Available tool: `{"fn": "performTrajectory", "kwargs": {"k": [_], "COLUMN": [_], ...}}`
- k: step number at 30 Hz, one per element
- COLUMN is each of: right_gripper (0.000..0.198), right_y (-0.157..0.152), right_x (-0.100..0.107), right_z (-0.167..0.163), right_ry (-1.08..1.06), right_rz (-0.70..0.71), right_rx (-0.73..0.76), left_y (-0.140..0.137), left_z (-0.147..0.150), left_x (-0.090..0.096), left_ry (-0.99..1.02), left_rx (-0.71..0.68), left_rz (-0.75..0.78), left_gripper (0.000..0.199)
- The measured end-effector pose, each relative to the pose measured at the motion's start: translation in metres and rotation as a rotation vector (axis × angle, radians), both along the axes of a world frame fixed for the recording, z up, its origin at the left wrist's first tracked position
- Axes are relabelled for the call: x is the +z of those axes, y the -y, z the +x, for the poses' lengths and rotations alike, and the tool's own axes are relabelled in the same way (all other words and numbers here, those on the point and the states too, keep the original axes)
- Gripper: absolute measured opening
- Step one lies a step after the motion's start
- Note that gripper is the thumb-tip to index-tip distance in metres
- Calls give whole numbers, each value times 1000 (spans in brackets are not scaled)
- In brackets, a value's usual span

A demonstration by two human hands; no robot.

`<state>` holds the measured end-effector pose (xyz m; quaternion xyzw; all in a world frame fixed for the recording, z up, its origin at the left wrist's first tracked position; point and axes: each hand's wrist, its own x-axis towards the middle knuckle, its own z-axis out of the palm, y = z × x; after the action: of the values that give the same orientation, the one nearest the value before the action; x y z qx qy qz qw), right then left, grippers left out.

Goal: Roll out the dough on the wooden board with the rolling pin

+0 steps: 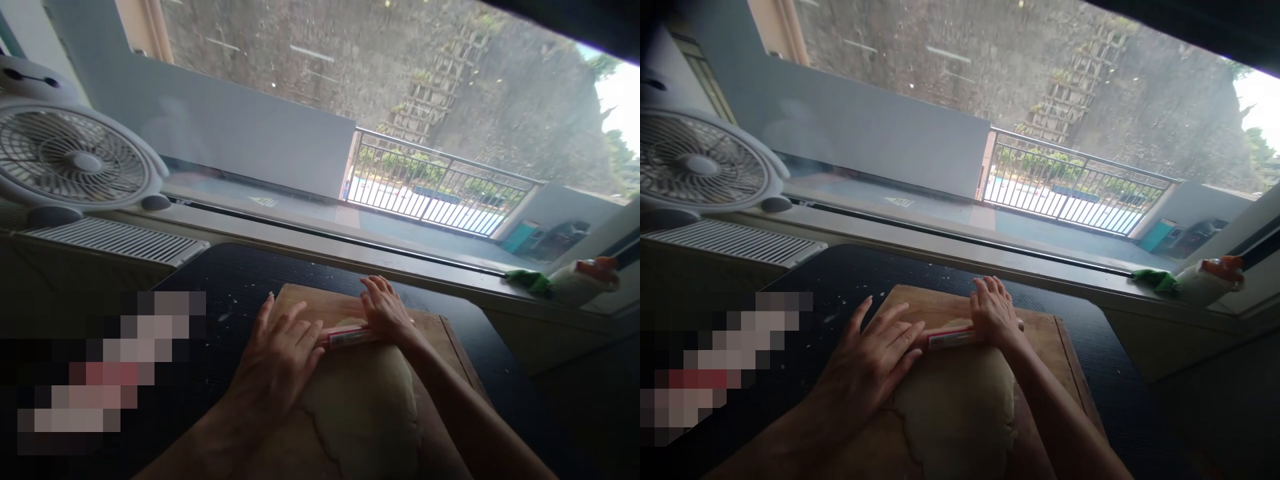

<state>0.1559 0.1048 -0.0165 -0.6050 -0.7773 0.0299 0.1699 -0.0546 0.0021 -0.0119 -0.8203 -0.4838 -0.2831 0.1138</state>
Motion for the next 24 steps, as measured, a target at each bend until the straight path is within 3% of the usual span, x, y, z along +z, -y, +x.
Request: {"fn": "performTrajectory", "kwargs": {"k": [3, 6, 9, 13, 16, 19, 24], "right_gripper": [45, 48, 47, 39, 41, 39, 30], "right_y": [-40, -35, 13, 99, 143, 160, 152], "right_x": [4, 5, 3, -5, -18, -29, -24], "right_z": [-15, -17, 0, 43, 68, 75, 75], "right_ry": [-17, -10, 40, 176, 247, 228, 134], "right_rz": [-65, -66, -28, 147, 321, 444, 369], "right_rx": [-37, -27, 41, 147, 247, 229, 82], "left_y": [-5, 3, 18, 23, 1, -38, -99], "left_z": [-3, -5, -8, -7, 6, 39, 110], "left_x": [-1, -2, 0, 3, 1, -1, 5], "left_ry": [-7, -2, 12, -20, -63, -122, -189], "left_rx": [30, 18, -19, -115, -120, -130, -194], "left_rz": [1, 8, -14, -148, -232, -289, -432], "left_gripper": [26, 27, 29, 29, 35, 44, 48]}}
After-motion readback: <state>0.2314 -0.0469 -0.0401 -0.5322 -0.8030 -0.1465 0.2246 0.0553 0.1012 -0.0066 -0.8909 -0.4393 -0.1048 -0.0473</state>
